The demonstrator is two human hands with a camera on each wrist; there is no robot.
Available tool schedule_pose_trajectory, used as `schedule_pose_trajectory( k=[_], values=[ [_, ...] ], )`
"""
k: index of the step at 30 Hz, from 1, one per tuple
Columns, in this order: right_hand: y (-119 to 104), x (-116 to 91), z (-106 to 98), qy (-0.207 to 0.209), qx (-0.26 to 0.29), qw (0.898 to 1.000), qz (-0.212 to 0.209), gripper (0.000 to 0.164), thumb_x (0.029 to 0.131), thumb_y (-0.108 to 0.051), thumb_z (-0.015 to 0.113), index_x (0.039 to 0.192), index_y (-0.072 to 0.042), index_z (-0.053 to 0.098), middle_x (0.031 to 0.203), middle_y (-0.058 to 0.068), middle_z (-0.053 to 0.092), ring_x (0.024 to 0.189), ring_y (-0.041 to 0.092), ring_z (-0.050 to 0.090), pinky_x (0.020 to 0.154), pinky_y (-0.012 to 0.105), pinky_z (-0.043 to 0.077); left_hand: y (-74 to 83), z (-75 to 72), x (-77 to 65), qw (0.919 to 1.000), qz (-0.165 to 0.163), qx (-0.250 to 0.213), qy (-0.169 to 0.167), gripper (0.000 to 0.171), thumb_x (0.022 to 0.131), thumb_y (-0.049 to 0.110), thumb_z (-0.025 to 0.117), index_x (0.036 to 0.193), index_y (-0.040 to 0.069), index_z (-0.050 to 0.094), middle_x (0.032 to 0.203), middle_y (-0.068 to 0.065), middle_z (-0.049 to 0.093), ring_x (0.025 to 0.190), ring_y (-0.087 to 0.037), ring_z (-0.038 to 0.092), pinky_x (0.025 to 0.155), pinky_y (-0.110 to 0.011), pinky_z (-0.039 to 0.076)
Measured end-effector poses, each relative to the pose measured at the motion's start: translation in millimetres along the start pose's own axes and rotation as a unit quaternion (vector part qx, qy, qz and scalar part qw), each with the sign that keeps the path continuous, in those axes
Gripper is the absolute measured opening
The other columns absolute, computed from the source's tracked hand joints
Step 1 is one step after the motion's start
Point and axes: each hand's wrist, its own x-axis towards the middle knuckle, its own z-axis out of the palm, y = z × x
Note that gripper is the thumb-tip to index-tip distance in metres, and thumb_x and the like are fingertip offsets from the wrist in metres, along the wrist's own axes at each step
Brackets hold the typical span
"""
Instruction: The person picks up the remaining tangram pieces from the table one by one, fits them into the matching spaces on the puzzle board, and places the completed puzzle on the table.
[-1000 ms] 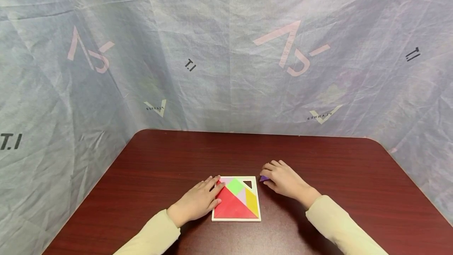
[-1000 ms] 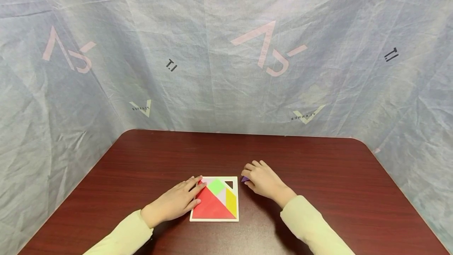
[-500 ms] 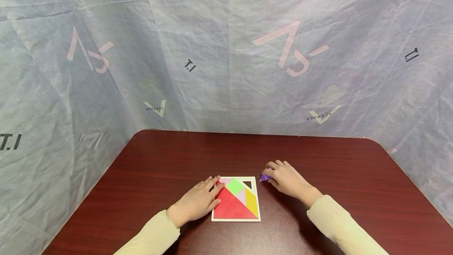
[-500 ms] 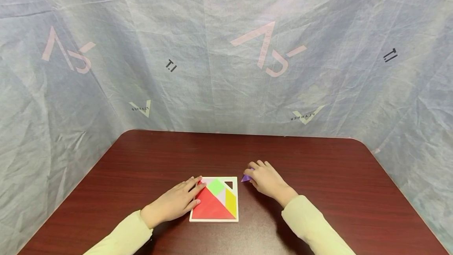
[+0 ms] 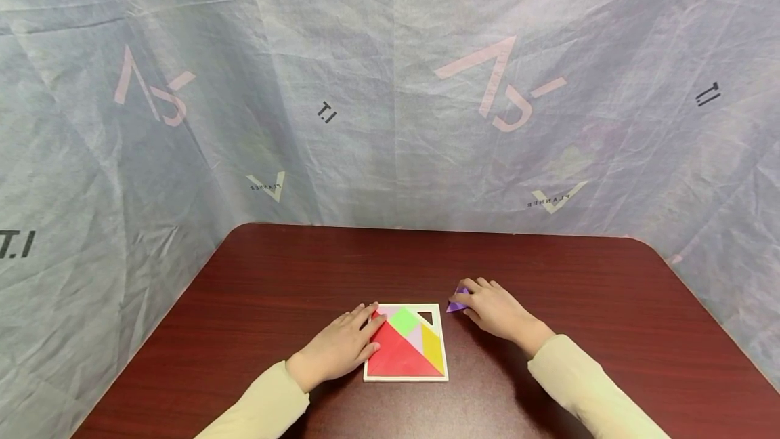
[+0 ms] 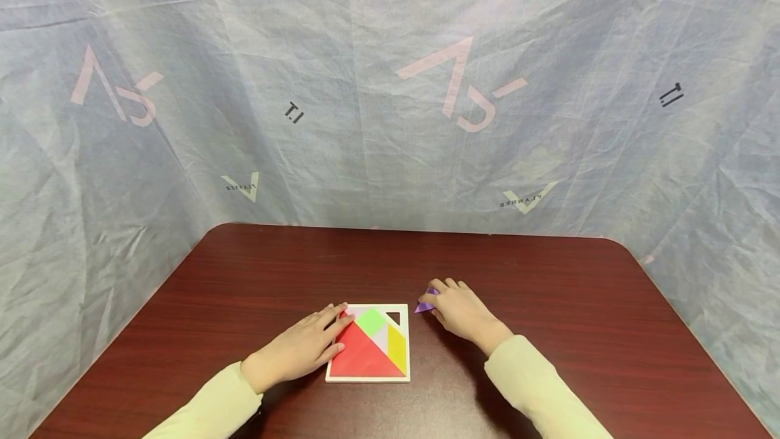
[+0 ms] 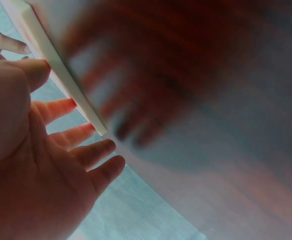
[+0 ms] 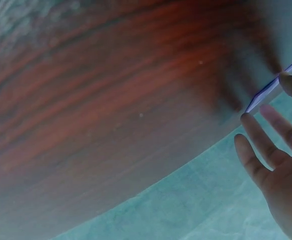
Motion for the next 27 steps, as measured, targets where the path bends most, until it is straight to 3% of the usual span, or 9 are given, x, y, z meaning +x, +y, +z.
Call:
schedule_pose_trajectory(
  k=[11,20,27],
  values=[
    [-3.6,-0.3,-3.3,-0.016,0.020,1.000,0.009,0.020,0.079,-0.011,0.069,0.098,-0.016,0.067,0.102,0.008,0.060,0.086,0.025,0.057,0.073,0.043,0.050,1.1,-1.7,-0.3,1.0000,-0.002,-0.003,-0.001,0.048,0.093,0.034,0.047,0.135,0.011,0.045,0.142,-0.015,0.039,0.128,-0.034,0.042,0.101,-0.043,0.039],
    [-3.5,0.6,-3.0,0.002,0.021,1.000,-0.005,0.011,0.079,-0.014,0.069,0.089,-0.017,0.066,0.096,0.005,0.061,0.076,0.021,0.054,0.065,0.035,0.046,1.5,-1.0,0.2,1.0000,-0.002,0.003,0.001,0.048,0.093,0.035,0.048,0.135,0.011,0.045,0.142,-0.015,0.039,0.127,-0.034,0.042,0.101,-0.043,0.040],
    [-3.0,0.3,-1.9,0.006,0.033,0.999,-0.008,0.009,0.080,-0.022,0.069,0.085,-0.017,0.064,0.101,0.007,0.062,0.081,0.024,0.056,0.070,0.038,0.047,1.9,-2.1,0.0,1.0000,-0.002,0.000,-0.001,0.048,0.094,0.034,0.047,0.135,0.011,0.045,0.142,-0.015,0.039,0.127,-0.034,0.042,0.101,-0.043,0.039]
  ],
)
